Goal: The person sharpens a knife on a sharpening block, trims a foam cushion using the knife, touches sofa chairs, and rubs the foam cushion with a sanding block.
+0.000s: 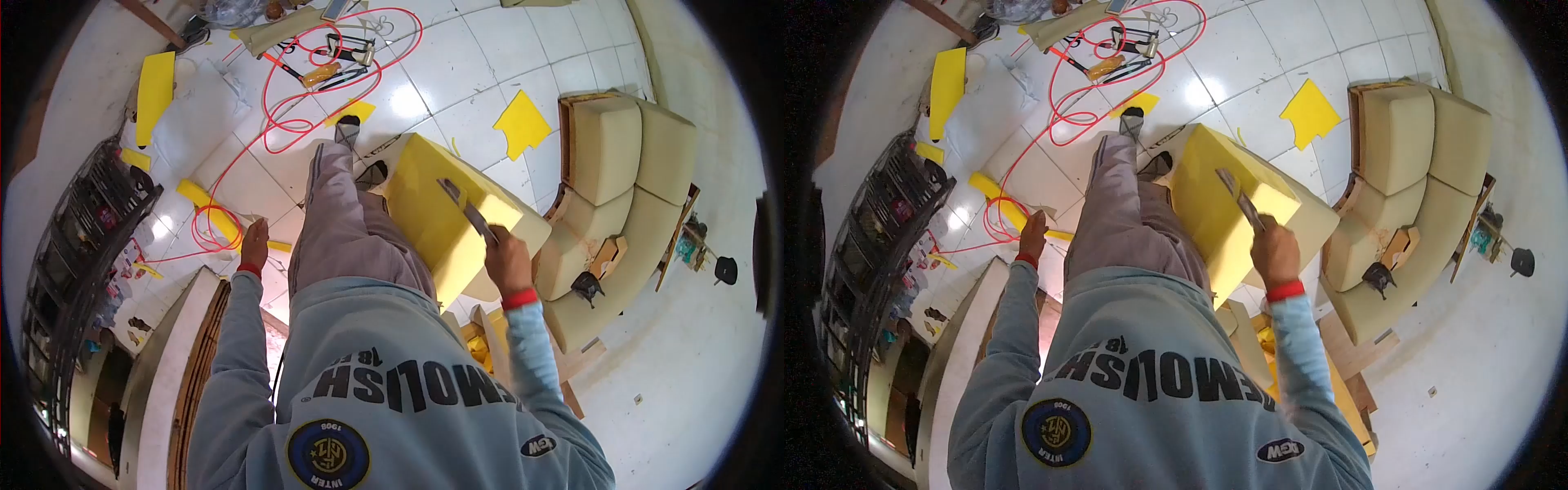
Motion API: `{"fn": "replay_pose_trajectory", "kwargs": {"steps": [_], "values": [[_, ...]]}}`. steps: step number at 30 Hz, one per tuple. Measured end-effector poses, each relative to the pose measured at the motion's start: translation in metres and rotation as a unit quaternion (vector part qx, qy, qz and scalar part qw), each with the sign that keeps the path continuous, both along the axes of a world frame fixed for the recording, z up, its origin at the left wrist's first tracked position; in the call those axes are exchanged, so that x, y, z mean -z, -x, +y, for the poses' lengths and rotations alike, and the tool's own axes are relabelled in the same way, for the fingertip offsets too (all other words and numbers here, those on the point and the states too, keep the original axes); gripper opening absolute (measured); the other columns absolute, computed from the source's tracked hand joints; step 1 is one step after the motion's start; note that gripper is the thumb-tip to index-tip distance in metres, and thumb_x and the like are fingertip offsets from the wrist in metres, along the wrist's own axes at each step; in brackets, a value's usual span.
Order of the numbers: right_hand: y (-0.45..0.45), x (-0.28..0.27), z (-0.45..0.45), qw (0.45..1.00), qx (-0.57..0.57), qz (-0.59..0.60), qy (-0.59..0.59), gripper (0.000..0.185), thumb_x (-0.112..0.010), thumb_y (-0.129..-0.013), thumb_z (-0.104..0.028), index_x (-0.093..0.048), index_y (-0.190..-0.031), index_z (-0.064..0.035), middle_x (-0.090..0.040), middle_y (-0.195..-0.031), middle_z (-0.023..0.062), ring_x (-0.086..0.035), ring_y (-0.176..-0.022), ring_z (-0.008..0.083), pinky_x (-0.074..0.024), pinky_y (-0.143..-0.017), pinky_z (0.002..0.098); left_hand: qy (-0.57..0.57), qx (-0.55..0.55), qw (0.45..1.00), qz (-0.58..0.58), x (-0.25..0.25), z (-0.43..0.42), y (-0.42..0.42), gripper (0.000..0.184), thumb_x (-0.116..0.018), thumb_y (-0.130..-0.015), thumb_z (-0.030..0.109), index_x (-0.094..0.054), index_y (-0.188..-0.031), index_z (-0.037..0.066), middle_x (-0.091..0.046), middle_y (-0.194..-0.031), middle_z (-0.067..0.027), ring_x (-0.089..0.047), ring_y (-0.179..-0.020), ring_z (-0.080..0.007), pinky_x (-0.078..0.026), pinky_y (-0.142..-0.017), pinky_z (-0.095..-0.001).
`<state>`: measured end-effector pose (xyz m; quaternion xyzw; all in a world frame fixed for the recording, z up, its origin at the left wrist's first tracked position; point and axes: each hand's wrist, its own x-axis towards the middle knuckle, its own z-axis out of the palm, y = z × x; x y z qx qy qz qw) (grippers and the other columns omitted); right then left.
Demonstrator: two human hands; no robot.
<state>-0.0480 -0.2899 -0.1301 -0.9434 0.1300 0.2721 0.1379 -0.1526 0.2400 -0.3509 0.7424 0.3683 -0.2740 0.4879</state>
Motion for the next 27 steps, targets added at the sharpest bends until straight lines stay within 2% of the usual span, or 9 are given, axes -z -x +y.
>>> {"fn": "replay_pose_trajectory", "kwargs": {"steps": [3, 9, 10, 13, 15, 19, 21, 23, 27], "values": [[0.005, -0.024, 0.006, 0.999, 0.023, -0.009, -0.021, 0.017, -0.061, -0.086, -0.015, -0.069, -0.100, -0.0079, -0.067, -0.081, 0.0237, -0.067, -0.077, 0.0411, -0.0536, -0.068, 0.0502, 0.006, -0.039, 0.998, 0.038, 0.017, 0.012, 0.021, 0.049, -0.051, -0.099, 0.038, -0.054, -0.129, -0.001, -0.065, -0.116, -0.0122, -0.061, -0.103, -0.0192, -0.048, -0.091, -0.0308], [-0.003, 0.072, 0.006, 0.999, -0.003, 0.007, 0.043, 0.020, -0.062, -0.088, -0.020, -0.068, -0.104, -0.0087, -0.068, -0.084, 0.0219, -0.065, -0.078, 0.0430, -0.0529, -0.068, 0.0501, 0.007, 0.088, 0.994, 0.069, 0.051, 0.031, 0.029, 0.052, -0.049, -0.099, 0.041, -0.054, -0.129, -0.001, -0.061, -0.126, -0.0190, -0.058, -0.117, -0.0266, -0.044, -0.100, -0.0354], [-0.005, 0.054, 0.010, 0.999, -0.011, 0.018, 0.038, 0.020, -0.061, -0.089, -0.019, -0.068, -0.105, -0.0086, -0.068, -0.084, 0.0218, -0.065, -0.078, 0.0425, -0.0530, -0.068, 0.0499, -0.028, 0.142, 0.989, -0.014, 0.044, 0.033, 0.020, 0.052, -0.049, -0.099, 0.042, -0.054, -0.129, -0.001, -0.060, -0.126, -0.0195, -0.058, -0.118, -0.0266, -0.043, -0.101, -0.0352], [0.003, -0.033, 0.018, 1.000, 0.002, 0.010, -0.004, 0.021, -0.060, -0.090, -0.016, -0.067, -0.109, -0.0100, -0.067, -0.083, 0.0219, -0.065, -0.075, 0.0416, -0.0529, -0.066, 0.0487, 0.016, -0.016, 1.000, 0.022, 0.025, 0.038, -0.006, 0.051, -0.048, -0.100, 0.041, -0.055, -0.128, -0.001, -0.061, -0.126, -0.0190, -0.057, -0.119, -0.0282, -0.043, -0.102, -0.0356], [0.013, -0.046, 0.018, 0.999, 0.004, -0.039, -0.006, 0.018, -0.058, -0.089, -0.014, -0.067, -0.104, -0.0088, -0.067, -0.082, 0.0224, -0.065, -0.077, 0.0416, -0.0520, -0.066, 0.0504, -0.019, 0.027, 0.999, 0.017, 0.045, 0.055, -0.002, 0.051, -0.048, -0.100, 0.041, -0.055, -0.128, -0.001, -0.061, -0.126, -0.0190, -0.057, -0.119, -0.0280, -0.043, -0.102, -0.0355], [-0.002, 0.036, 0.017, 0.998, -0.021, 0.033, 0.051, 0.022, -0.058, -0.087, -0.015, -0.065, -0.107, -0.0086, -0.068, -0.083, 0.0232, -0.066, -0.078, 0.0414, -0.0533, -0.069, 0.0504, -0.032, 0.088, 0.995, 0.022, 0.067, 0.057, 0.001, 0.050, -0.050, -0.099, 0.039, -0.054, -0.129, -0.002, -0.061, -0.126, -0.0183, -0.058, -0.118, -0.0270, -0.044, -0.101, -0.0352], [0.007, 0.071, 0.009, 0.998, -0.023, 0.022, 0.057, 0.024, -0.057, -0.088, -0.016, -0.064, -0.109, -0.0093, -0.068, -0.083, 0.0226, -0.066, -0.078, 0.0415, -0.0539, -0.069, 0.0502, 0.000, 0.077, 0.997, 0.006, 0.040, 0.040, -0.011, 0.049, -0.050, -0.100, 0.038, -0.054, -0.130, -0.001, -0.061, -0.126, -0.0181, -0.058, -0.118, -0.0267, -0.043, -0.102, -0.0348], [0.003, 0.064, 0.010, 0.997, -0.035, 0.034, 0.056, 0.024, -0.057, -0.088, -0.017, -0.064, -0.110, -0.0095, -0.068, -0.083, 0.0223, -0.066, -0.078, 0.0413, -0.0539, -0.069, 0.0502, 0.015, 0.059, 0.998, -0.003, 0.021, 0.036, -0.018, 0.049, -0.050, -0.100, 0.037, -0.053, -0.130, -0.001, -0.061, -0.127, -0.0177, -0.057, -0.119, -0.0263, -0.043, -0.102, -0.0345], [0.025, -0.033, 0.024, 0.999, -0.033, -0.025, 0.022, 0.021, -0.056, -0.091, -0.019, -0.066, -0.107, -0.0094, -0.067, -0.081, 0.0231, -0.066, -0.074, 0.0418, -0.0526, -0.066, 0.0516, -0.009, 0.067, 0.998, 0.000, 0.029, 0.044, 0.002, 0.047, -0.050, -0.100, 0.035, -0.053, -0.131, 0.000, -0.060, -0.127, -0.0172, -0.057, -0.119, -0.0256, -0.042, -0.103, -0.0339]]}}
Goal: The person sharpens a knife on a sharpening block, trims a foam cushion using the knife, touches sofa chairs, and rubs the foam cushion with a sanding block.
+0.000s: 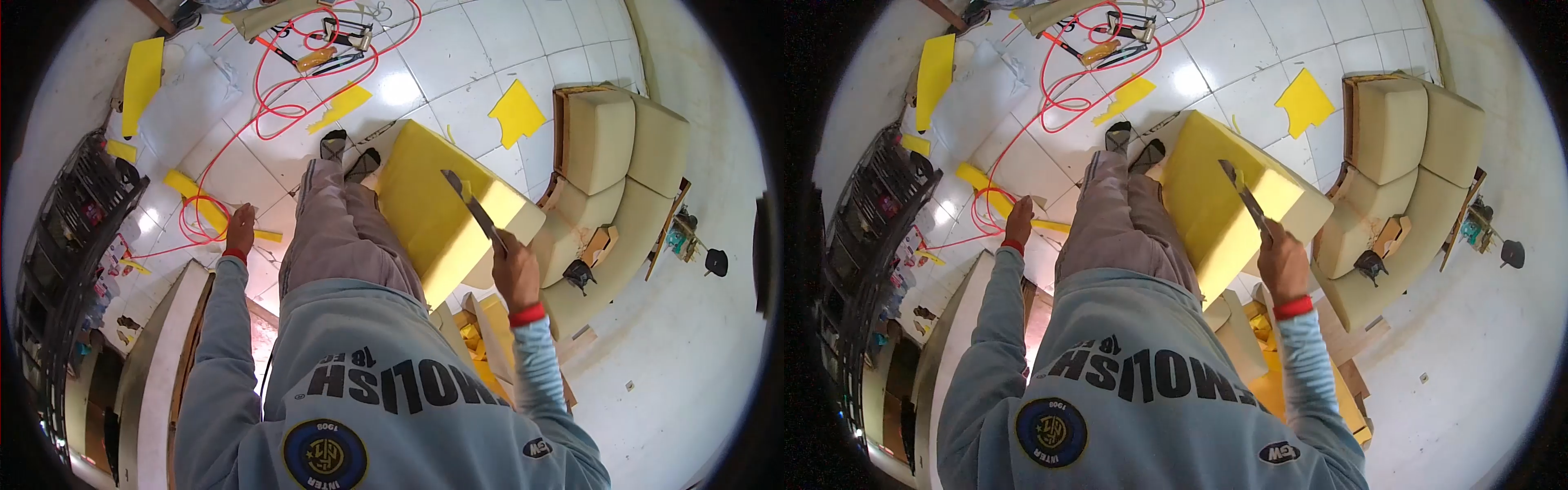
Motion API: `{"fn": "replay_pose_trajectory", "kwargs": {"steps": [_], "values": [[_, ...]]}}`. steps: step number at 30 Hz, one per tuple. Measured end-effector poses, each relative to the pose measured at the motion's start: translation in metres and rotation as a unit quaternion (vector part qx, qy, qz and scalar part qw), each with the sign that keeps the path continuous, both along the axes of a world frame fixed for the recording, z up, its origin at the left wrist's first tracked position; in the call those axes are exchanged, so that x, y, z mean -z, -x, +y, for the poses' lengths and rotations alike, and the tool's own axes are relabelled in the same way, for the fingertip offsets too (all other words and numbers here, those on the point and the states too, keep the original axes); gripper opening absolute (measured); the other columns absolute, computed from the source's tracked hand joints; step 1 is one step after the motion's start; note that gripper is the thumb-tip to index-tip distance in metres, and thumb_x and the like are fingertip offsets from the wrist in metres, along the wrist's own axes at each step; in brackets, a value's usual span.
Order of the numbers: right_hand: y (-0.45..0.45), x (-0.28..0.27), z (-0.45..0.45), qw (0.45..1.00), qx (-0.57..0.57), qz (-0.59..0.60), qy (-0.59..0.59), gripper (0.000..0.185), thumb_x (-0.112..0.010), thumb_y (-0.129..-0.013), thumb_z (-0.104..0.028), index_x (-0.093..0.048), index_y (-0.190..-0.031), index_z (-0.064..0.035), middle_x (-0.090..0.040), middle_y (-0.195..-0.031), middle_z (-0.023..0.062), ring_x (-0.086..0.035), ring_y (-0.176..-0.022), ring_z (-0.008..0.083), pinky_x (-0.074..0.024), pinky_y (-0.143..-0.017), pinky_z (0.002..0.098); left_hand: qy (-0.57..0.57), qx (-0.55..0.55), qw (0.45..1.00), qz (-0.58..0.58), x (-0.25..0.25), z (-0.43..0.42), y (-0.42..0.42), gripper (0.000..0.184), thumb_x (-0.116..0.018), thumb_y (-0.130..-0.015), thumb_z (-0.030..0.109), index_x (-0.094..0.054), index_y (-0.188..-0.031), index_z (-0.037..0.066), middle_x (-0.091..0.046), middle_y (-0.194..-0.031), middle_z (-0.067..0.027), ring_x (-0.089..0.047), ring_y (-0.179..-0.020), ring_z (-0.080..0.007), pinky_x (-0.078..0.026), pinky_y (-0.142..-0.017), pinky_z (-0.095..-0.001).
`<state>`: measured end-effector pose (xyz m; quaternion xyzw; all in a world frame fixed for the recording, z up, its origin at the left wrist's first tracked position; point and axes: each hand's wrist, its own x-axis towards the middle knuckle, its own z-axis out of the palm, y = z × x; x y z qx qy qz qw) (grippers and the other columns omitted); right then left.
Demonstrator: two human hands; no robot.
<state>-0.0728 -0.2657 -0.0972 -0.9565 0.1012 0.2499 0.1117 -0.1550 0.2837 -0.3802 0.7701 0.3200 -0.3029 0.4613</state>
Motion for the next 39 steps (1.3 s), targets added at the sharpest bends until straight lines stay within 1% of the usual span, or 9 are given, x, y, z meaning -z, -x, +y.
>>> {"fn": "replay_pose_trajectory", "kwargs": {"steps": [4, 7, 12, 14, 20, 26, 32, 37, 39], "values": [[0.004, 0.037, -0.002, 1.000, 0.015, 0.011, 0.012, 0.020, -0.057, -0.091, -0.017, -0.065, -0.107, -0.0084, -0.066, -0.081, 0.0237, -0.066, -0.075, 0.0415, -0.0525, -0.065, 0.0507, 0.008, -0.032, 0.999, 0.038, 0.029, 0.006, 0.039, 0.047, -0.050, -0.100, 0.036, -0.054, -0.130, 0.000, -0.060, -0.127, -0.0170, -0.056, -0.121, -0.0256, -0.041, -0.104, -0.0339], [-0.009, 0.087, 0.005, 0.999, -0.004, 0.026, 0.037, 0.021, -0.059, -0.089, -0.013, -0.064, -0.108, -0.0075, -0.066, -0.080, 0.0234, -0.066, -0.074, 0.0415, -0.0522, -0.064, 0.0503, -0.006, 0.020, 0.998, 0.056, 0.016, -0.007, 0.048, 0.051, -0.050, -0.099, 0.041, -0.054, -0.129, 0.000, -0.060, -0.127, -0.0169, -0.056, -0.121, -0.0269, -0.041, -0.104, -0.0354], [0.010, -0.001, 0.000, 1.000, 0.010, 0.006, -0.019, 0.020, -0.062, -0.090, -0.014, -0.065, -0.108, -0.0042, -0.068, -0.086, 0.0228, -0.067, -0.077, 0.0406, -0.0535, -0.066, 0.0468, 0.002, -0.037, 0.999, 0.011, 0.014, -0.007, 0.059, 0.051, -0.051, -0.099, 0.041, -0.054, -0.130, 0.000, -0.061, -0.127, -0.0169, -0.057, -0.119, -0.0266, -0.043, -0.102, -0.0348], [0.012, -0.001, -0.002, 0.999, 0.020, -0.015, -0.038, 0.020, -0.062, -0.091, -0.015, -0.066, -0.106, -0.0042, -0.068, -0.086, 0.0229, -0.067, -0.078, 0.0413, -0.0536, -0.066, 0.0470, -0.003, -0.053, 0.999, 0.007, 0.019, -0.009, 0.066, 0.052, -0.051, -0.099, 0.040, -0.054, -0.130, -0.001, -0.061, -0.126, -0.0176, -0.058, -0.118, -0.0263, -0.043, -0.101, -0.0351], [-0.002, 0.098, -0.006, 1.000, -0.011, 0.008, 0.009, 0.018, -0.059, -0.089, -0.017, -0.066, -0.103, -0.0064, -0.067, -0.082, 0.0240, -0.066, -0.077, 0.0428, -0.0532, -0.066, 0.0506, -0.015, 0.006, 0.999, 0.031, -0.006, -0.024, 0.046, 0.049, -0.051, -0.099, 0.038, -0.054, -0.130, 0.000, -0.061, -0.127, -0.0176, -0.057, -0.119, -0.0260, -0.043, -0.101, -0.0346], [0.009, -0.009, 0.001, 0.999, 0.020, 0.001, -0.040, 0.020, -0.060, -0.090, -0.017, -0.067, -0.106, -0.0062, -0.067, -0.082, 0.0247, -0.066, -0.077, 0.0419, -0.0534, -0.066, 0.0476, -0.015, -0.061, 0.998, 0.013, -0.002, -0.008, 0.061, 0.050, -0.051, -0.099, 0.039, -0.055, -0.128, -0.001, -0.061, -0.126, -0.0177, -0.057, -0.119, -0.0260, -0.043, -0.102, -0.0346], [0.000, 0.104, -0.005, 1.000, 0.005, 0.018, 0.009, 0.019, -0.059, -0.090, -0.018, -0.067, -0.102, -0.0058, -0.067, -0.084, 0.0241, -0.065, -0.079, 0.0435, -0.0529, -0.067, 0.0499, -0.006, -0.042, 0.998, 0.051, 0.005, -0.018, 0.072, 0.050, -0.052, -0.099, 0.039, -0.055, -0.129, 0.000, -0.061, -0.126, -0.0178, -0.057, -0.119, -0.0273, -0.043, -0.102, -0.0353], [0.014, 0.004, -0.004, 0.998, 0.014, -0.017, -0.062, 0.017, -0.060, -0.089, -0.014, -0.067, -0.102, -0.0058, -0.067, -0.079, 0.0238, -0.066, -0.075, 0.0418, -0.0526, -0.064, 0.0492, -0.022, -0.028, 0.999, 0.009, 0.004, -0.014, 0.066, 0.050, -0.051, -0.099, 0.040, -0.056, -0.128, 0.001, -0.061, -0.126, -0.0184, -0.058, -0.119, -0.0287, -0.043, -0.102, -0.0358], [0.018, 0.001, -0.004, 0.998, 0.015, -0.022, -0.060, 0.017, -0.059, -0.089, -0.015, -0.067, -0.101, -0.0056, -0.067, -0.079, 0.0239, -0.066, -0.075, 0.0420, -0.0526, -0.064, 0.0491, -0.021, -0.043, 0.999, 0.016, 0.008, -0.008, 0.070, 0.050, -0.051, -0.099, 0.041, -0.056, -0.128, 0.000, -0.061, -0.126, -0.0187, -0.058, -0.119, -0.0284, -0.043, -0.102, -0.0355]]}}
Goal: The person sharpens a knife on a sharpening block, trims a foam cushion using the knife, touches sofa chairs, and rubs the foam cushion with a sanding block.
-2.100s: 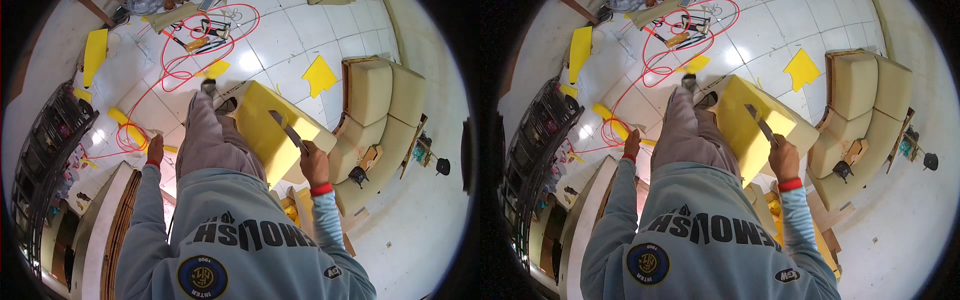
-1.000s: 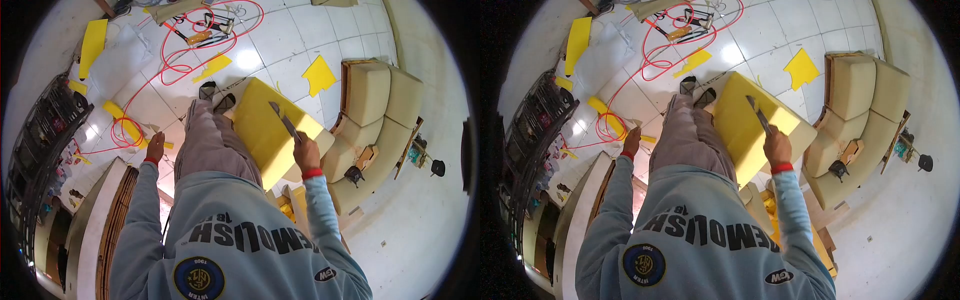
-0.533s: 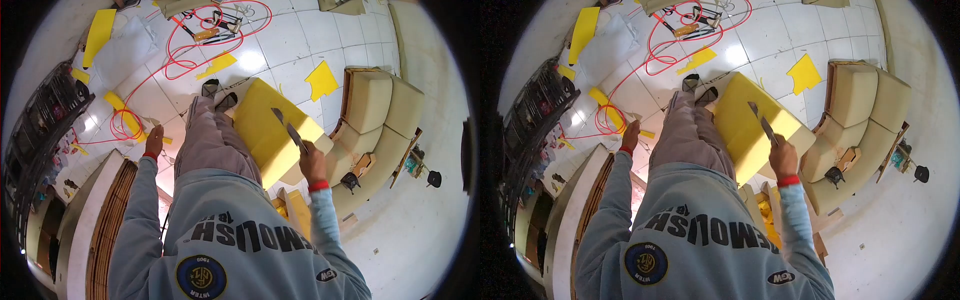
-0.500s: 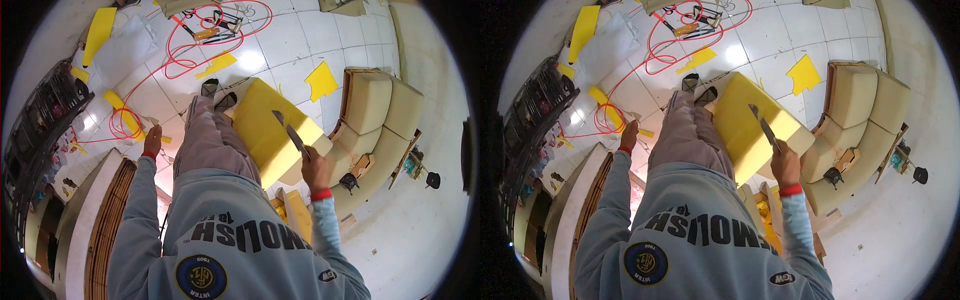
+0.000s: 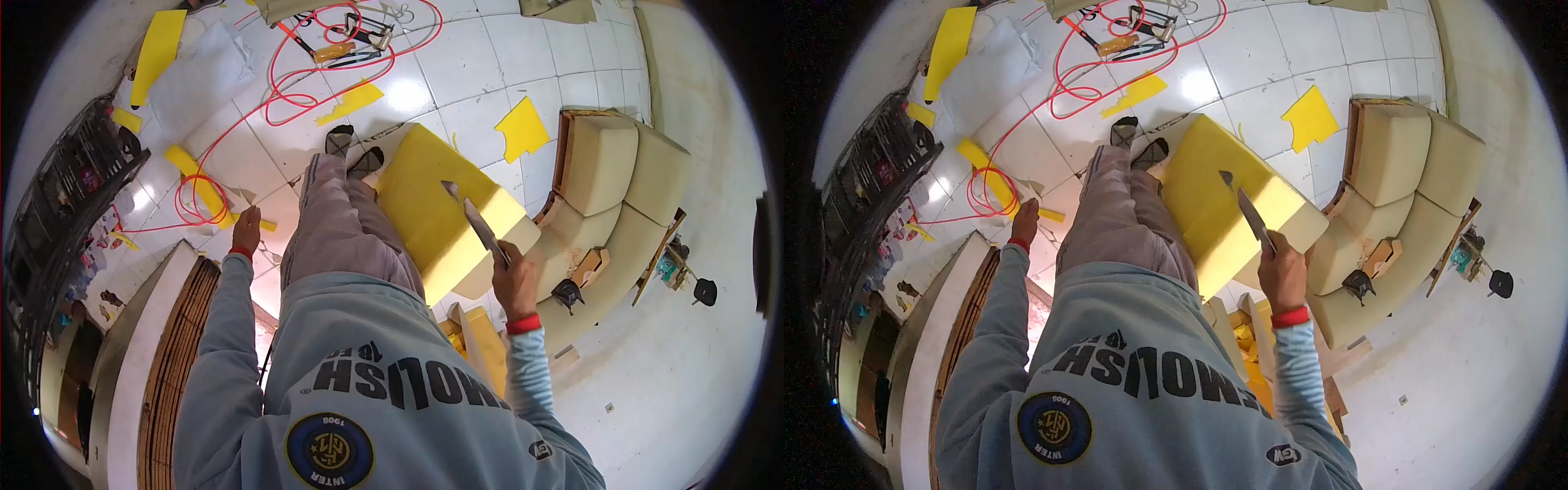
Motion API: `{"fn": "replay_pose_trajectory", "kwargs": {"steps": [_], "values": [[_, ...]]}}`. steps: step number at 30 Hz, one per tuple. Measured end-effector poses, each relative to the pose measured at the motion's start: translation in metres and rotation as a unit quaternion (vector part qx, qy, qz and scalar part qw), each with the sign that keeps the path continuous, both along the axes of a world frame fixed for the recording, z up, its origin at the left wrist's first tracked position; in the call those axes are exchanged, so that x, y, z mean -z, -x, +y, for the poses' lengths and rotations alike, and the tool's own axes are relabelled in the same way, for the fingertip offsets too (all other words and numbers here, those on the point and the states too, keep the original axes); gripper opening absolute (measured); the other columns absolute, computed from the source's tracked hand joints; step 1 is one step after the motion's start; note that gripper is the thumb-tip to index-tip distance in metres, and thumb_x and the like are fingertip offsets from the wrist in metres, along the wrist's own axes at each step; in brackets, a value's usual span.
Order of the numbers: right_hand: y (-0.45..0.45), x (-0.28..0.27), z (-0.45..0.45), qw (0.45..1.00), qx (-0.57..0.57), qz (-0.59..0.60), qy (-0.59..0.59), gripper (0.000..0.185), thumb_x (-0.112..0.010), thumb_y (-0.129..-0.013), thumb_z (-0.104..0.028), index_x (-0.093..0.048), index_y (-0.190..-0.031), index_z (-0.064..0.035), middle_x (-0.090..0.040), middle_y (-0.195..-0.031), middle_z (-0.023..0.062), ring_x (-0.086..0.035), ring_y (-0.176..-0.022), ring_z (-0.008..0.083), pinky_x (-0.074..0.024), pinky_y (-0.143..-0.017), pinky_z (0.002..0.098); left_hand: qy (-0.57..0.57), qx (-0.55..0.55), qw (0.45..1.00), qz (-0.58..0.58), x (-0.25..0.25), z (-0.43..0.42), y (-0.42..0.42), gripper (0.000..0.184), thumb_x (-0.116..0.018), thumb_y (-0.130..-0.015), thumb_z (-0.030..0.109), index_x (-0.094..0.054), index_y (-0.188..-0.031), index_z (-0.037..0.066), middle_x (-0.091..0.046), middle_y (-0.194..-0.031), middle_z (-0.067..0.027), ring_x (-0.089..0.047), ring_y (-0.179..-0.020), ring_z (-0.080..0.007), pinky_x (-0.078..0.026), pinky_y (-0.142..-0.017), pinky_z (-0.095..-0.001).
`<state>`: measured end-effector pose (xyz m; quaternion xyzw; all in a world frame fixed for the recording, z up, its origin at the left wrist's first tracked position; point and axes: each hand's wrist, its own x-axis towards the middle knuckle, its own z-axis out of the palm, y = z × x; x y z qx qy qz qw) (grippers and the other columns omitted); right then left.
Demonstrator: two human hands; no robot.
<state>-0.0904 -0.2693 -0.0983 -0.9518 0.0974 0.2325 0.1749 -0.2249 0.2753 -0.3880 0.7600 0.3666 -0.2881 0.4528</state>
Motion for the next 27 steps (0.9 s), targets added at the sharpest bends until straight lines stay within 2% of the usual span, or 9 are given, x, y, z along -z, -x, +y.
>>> {"fn": "replay_pose_trajectory", "kwargs": {"steps": [3, 5, 7, 8, 11, 17, 20, 23, 27], "values": [[-0.017, 0.052, 0.007, 0.996, -0.013, 0.058, 0.072, 0.018, -0.059, -0.090, -0.018, -0.067, -0.101, -0.0066, -0.067, -0.079, 0.0244, -0.065, -0.076, 0.0435, -0.0531, -0.065, 0.0497, 0.002, 0.009, 1.000, 0.013, 0.008, -0.003, -0.004, 0.051, -0.051, -0.098, 0.041, -0.055, -0.129, 0.000, -0.061, -0.126, -0.0188, -0.058, -0.119, -0.0279, -0.043, -0.102, -0.0353], [-0.006, 0.096, -0.006, 0.999, -0.016, 0.025, 0.045, 0.020, -0.058, -0.090, -0.019, -0.067, -0.103, -0.0075, -0.067, -0.079, 0.0243, -0.065, -0.075, 0.0442, -0.0529, -0.064, 0.0499, 0.018, 0.022, 0.999, 0.021, -0.003, -0.011, -0.015, 0.052, -0.051, -0.098, 0.041, -0.055, -0.129, 0.000, -0.061, -0.126, -0.0187, -0.058, -0.119, -0.0276, -0.043, -0.102, -0.0353], [-0.010, 0.057, 0.004, 0.996, -0.020, 0.055, 0.063, 0.019, -0.059, -0.090, -0.018, -0.067, -0.104, -0.0076, -0.067, -0.080, 0.0238, -0.065, -0.076, 0.0433, -0.0533, -0.065, 0.0493, 0.018, 0.025, 0.999, -0.009, -0.004, -0.009, -0.027, 0.051, -0.051, -0.099, 0.041, -0.055, -0.129, 0.000, -0.061, -0.125, -0.0185, -0.058, -0.119, -0.0273, -0.043, -0.101, -0.0356], [-0.008, 0.031, 0.005, 0.998, -0.005, 0.057, 0.042, 0.020, -0.064, -0.088, -0.014, -0.067, -0.104, -0.0029, -0.067, -0.083, 0.0246, -0.067, -0.079, 0.0406, -0.0540, -0.067, 0.0454, 0.021, 0.011, 0.999, -0.021, -0.003, -0.007, -0.025, 0.051, -0.051, -0.099, 0.041, -0.055, -0.129, 0.000, -0.061, -0.125, -0.0186, -0.058, -0.119, -0.0273, -0.043, -0.101, -0.0356], [0.000, -0.017, 0.005, 1.000, 0.003, 0.002, -0.009, 0.020, -0.064, -0.088, -0.014, -0.068, -0.104, -0.0026, -0.067, -0.084, 0.0254, -0.068, -0.080, 0.0389, -0.0546, -0.067, 0.0429, 0.010, 0.010, 1.000, -0.018, 0.001, 0.000, -0.010, 0.051, -0.051, -0.099, 0.040, -0.055, -0.129, -0.001, -0.061, -0.125, -0.0193, -0.058, -0.119, -0.0273, -0.044, -0.101, -0.0354], [-0.010, 0.099, 0.001, 0.998, 0.003, 0.028, 0.049, 0.019, -0.060, -0.089, -0.018, -0.068, -0.103, -0.0087, -0.066, -0.080, 0.0242, -0.065, -0.077, 0.0437, -0.0525, -0.067, 0.0508, 0.022, 0.023, 0.999, 0.002, 0.009, -0.003, -0.008, 0.051, -0.052, -0.098, 0.040, -0.055, -0.128, -0.001, -0.062, -0.125, -0.0193, -0.058, -0.118, -0.0271, -0.044, -0.101, -0.0353], [-0.008, 0.048, 0.005, 0.997, 0.000, 0.063, 0.046, 0.019, -0.060, -0.089, -0.018, -0.068, -0.103, -0.0077, -0.066, -0.081, 0.0246, -0.065, -0.076, 0.0430, -0.0527, -0.066, 0.0500, 0.034, -0.011, 0.999, -0.026, 0.002, 0.002, -0.013, 0.051, -0.052, -0.098, 0.040, -0.055, -0.129, 0.000, -0.062, -0.123, -0.0188, -0.059, -0.116, -0.0272, -0.044, -0.100, -0.0354], [0.004, -0.015, 0.002, 0.999, 0.010, -0.011, -0.033, 0.018, -0.059, -0.090, -0.015, -0.068, -0.102, -0.0048, -0.066, -0.080, 0.0248, -0.066, -0.074, 0.0417, -0.0529, -0.064, 0.0480, 0.012, -0.011, 1.000, -0.010, -0.007, 0.005, -0.008, 0.051, -0.051, -0.099, 0.040, -0.054, -0.128, -0.001, -0.062, -0.123, -0.0188, -0.059, -0.115, -0.0272, -0.044, -0.100, -0.0351], [-0.002, 0.033, 0.004, 0.999, -0.011, 0.021, 0.025, 0.017, -0.060, -0.089, -0.013, -0.067, -0.101, -0.0041, -0.067, -0.080, 0.0244, -0.066, -0.074, 0.0414, -0.0533, -0.065, 0.0474, -0.008, -0.003, 1.000, 0.029, 0.003, 0.004, -0.002, 0.051, -0.051, -0.099, 0.040, -0.055, -0.127, -0.002, -0.062, -0.123, -0.0187, -0.059, -0.115, -0.0272, -0.044, -0.100, -0.0347]]}}
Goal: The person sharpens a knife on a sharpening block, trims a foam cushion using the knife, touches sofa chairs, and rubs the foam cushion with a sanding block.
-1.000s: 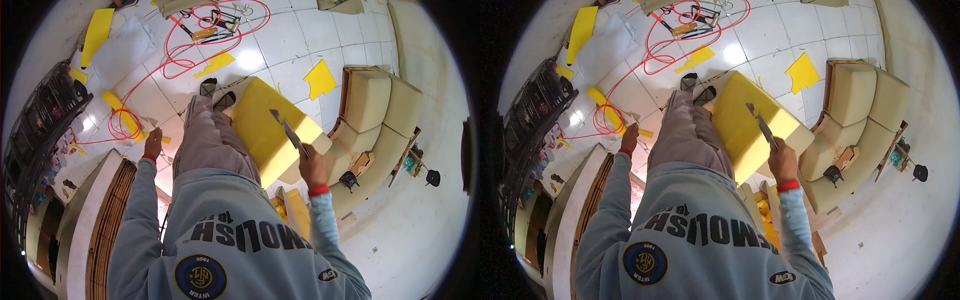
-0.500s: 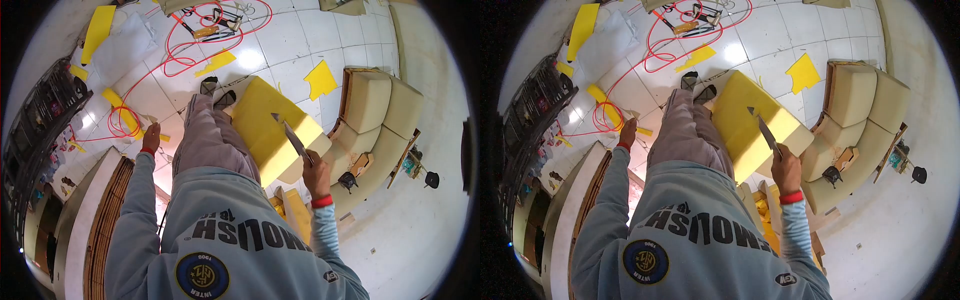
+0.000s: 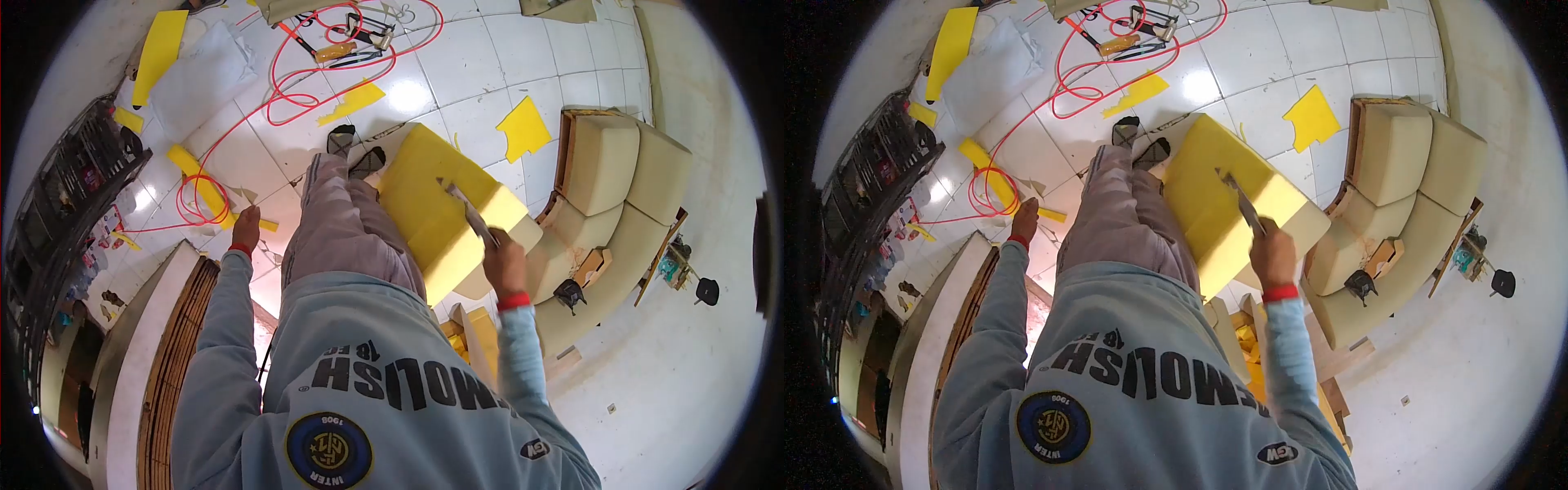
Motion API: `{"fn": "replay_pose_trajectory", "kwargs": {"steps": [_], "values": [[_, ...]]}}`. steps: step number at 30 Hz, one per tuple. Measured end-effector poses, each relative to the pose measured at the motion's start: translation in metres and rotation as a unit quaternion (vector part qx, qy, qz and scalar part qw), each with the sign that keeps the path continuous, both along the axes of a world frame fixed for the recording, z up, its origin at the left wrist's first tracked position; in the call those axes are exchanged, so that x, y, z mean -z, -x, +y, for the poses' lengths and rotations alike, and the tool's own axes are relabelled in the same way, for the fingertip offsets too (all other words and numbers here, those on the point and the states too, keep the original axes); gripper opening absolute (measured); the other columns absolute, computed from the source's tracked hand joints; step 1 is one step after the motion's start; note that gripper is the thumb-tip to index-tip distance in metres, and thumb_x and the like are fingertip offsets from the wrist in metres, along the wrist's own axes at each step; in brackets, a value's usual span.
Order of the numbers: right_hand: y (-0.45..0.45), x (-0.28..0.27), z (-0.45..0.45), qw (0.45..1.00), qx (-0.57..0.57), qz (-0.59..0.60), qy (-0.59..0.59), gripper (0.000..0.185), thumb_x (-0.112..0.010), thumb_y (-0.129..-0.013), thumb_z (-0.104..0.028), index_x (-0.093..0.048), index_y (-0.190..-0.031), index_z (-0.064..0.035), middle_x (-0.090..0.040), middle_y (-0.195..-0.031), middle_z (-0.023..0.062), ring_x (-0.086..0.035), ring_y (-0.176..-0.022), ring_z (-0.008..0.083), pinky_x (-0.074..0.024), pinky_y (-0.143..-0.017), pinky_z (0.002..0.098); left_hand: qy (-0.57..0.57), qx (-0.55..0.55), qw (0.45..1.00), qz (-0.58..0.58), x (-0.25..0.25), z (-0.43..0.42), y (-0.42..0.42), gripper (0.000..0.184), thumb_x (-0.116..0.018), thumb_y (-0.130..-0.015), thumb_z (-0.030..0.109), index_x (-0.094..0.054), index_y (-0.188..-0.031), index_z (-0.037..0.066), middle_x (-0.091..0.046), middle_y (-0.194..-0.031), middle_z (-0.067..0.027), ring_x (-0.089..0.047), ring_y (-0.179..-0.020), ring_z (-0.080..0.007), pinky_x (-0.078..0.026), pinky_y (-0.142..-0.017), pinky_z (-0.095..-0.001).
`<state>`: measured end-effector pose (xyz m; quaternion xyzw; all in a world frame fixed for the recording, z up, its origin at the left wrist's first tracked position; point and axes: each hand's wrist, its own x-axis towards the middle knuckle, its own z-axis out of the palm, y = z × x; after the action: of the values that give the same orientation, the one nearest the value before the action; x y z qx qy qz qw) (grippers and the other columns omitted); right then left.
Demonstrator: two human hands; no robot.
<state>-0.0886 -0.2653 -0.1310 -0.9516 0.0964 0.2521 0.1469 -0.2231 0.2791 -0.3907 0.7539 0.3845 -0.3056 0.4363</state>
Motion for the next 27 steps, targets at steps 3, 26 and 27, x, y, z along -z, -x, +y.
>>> {"fn": "replay_pose_trajectory", "kwargs": {"steps": [3, 26, 27], "values": [[0.005, 0.045, 0.000, 1.000, 0.002, 0.013, 0.012, 0.016, -0.060, -0.089, -0.012, -0.067, -0.101, -0.0036, -0.067, -0.080, 0.0241, -0.066, -0.075, 0.0410, -0.0535, -0.064, 0.0470, -0.002, 0.049, 0.999, -0.001, -0.015, -0.013, -0.011, 0.050, -0.052, -0.099, 0.040, -0.055, -0.128, -0.001, -0.063, -0.123, -0.0178, -0.059, -0.116, -0.0263, -0.044, -0.100, -0.0349], [0.001, 0.028, 0.002, 0.999, 0.029, 0.033, -0.004, 0.022, -0.065, -0.087, -0.014, -0.068, -0.103, -0.0005, -0.067, -0.088, 0.0259, -0.067, -0.082, 0.0410, -0.0546, -0.070, 0.0440, 0.031, 0.041, 0.998, 0.048, 0.010, 0.010, 0.016, 0.051, -0.050, -0.099, 0.038, -0.053, -0.131, -0.003, -0.060, -0.128, -0.0194, -0.057, -0.121, -0.0257, -0.043, -0.102, -0.0338], [0.002, 0.040, -0.002, 0.999, 0.023, 0.027, -0.006, 0.022, -0.064, -0.087, -0.014, -0.068, -0.103, -0.0005, -0.067, -0.088, 0.0259, -0.067, -0.082, 0.0409, -0.0546, -0.070, 0.0440, 0.029, 0.068, 0.997, 0.025, 0.013, 0.012, 0.008, 0.051, -0.051, -0.099, 0.038, -0.053, -0.130, -0.002, -0.060, -0.127, -0.0188, -0.057, -0.119, -0.0257, -0.044, -0.101, -0.0341]]}}
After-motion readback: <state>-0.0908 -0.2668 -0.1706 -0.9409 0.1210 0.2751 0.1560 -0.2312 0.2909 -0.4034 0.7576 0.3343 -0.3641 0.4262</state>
